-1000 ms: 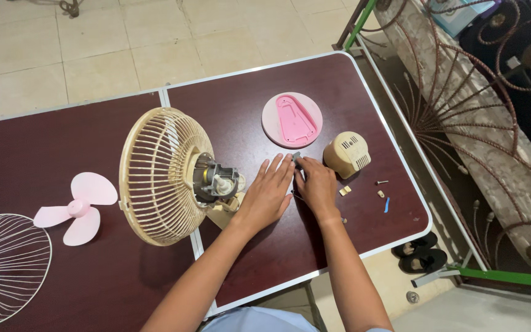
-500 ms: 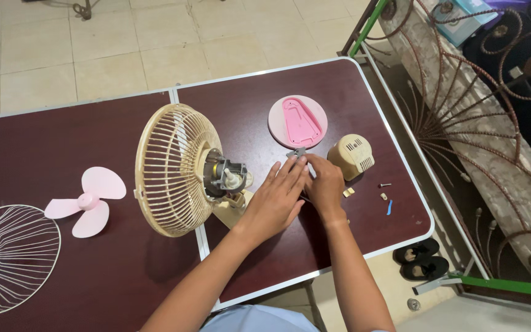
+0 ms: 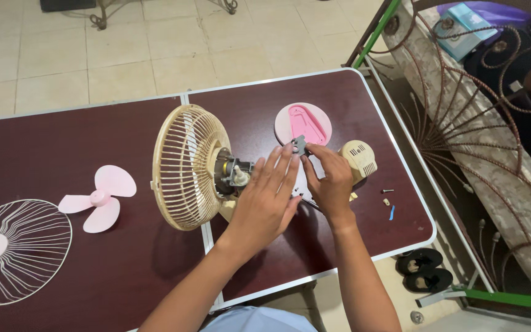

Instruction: The person assembles a small electric fan on a table. They attach the motor housing to the fan head, secure it with screws using a screwdriver, and then attach the base to the fan head, also securing it with screws. The fan blade and front grille remain detached on the table.

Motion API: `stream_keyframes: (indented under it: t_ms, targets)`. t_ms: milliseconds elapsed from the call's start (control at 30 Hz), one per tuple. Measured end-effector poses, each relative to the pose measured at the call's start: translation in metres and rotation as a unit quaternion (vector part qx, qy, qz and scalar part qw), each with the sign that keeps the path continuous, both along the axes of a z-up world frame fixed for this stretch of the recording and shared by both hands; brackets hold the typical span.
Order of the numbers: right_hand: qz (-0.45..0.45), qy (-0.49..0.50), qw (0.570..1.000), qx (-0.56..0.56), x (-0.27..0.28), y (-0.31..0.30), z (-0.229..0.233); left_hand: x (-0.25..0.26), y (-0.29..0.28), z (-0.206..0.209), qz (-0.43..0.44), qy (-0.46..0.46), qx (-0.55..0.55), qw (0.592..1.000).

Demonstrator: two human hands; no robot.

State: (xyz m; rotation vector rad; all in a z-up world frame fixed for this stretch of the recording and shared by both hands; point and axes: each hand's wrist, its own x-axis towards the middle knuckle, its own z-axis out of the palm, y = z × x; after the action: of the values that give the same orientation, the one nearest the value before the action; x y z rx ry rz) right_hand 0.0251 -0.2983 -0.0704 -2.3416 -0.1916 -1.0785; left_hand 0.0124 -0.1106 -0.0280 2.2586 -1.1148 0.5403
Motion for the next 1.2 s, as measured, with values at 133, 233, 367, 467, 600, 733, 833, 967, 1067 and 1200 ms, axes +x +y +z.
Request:
stream_keyframes:
  t_ms: [133, 233, 367, 467, 600, 733, 833, 967, 1067, 1200]
  targets:
    - [0.023, -0.023, 0.999, -0.011, -0.003, 0.008, 0.017, -0.006, 0.016, 0.013, 0.043, -0.020, -0.002, 0.999]
    - [0.039, -0.033, 0.999, -0.017, -0.004, 0.014, 0.027, -0.005, 0.029, 0.022, 0.082, -0.046, 0.016, 0.995]
    - [0.072, -0.037, 0.997, -0.011, -0.004, 0.023, 0.038, -0.004, 0.046, 0.030, 0.128, -0.067, 0.021, 0.989]
    - [0.095, -0.045, 0.994, -0.009, -0.002, 0.032, 0.044, -0.004, 0.059, 0.034, 0.154, -0.082, 0.028, 0.984]
    - [0.111, -0.037, 0.993, 0.006, -0.001, 0.043, 0.051, -0.004, 0.071, 0.036, 0.186, -0.085, 0.037, 0.978]
    - [0.138, -0.035, 0.990, 0.009, 0.000, 0.053, 0.057, -0.003, 0.081, 0.036, 0.204, -0.097, 0.046, 0.973]
    - [0.164, -0.026, 0.986, 0.004, -0.001, 0.060, 0.060, -0.004, 0.084, 0.035, 0.205, -0.089, 0.050, 0.973]
    - [0.182, -0.020, 0.983, -0.011, 0.000, 0.066, 0.063, -0.006, 0.083, 0.032, 0.197, -0.084, 0.049, 0.976]
    - [0.187, -0.014, 0.982, -0.022, 0.000, 0.066, 0.061, -0.006, 0.082, 0.028, 0.191, -0.091, 0.051, 0.976]
    - [0.190, 0.001, 0.982, -0.021, 0.002, 0.065, 0.059, -0.005, 0.082, 0.026, 0.180, -0.095, 0.054, 0.977]
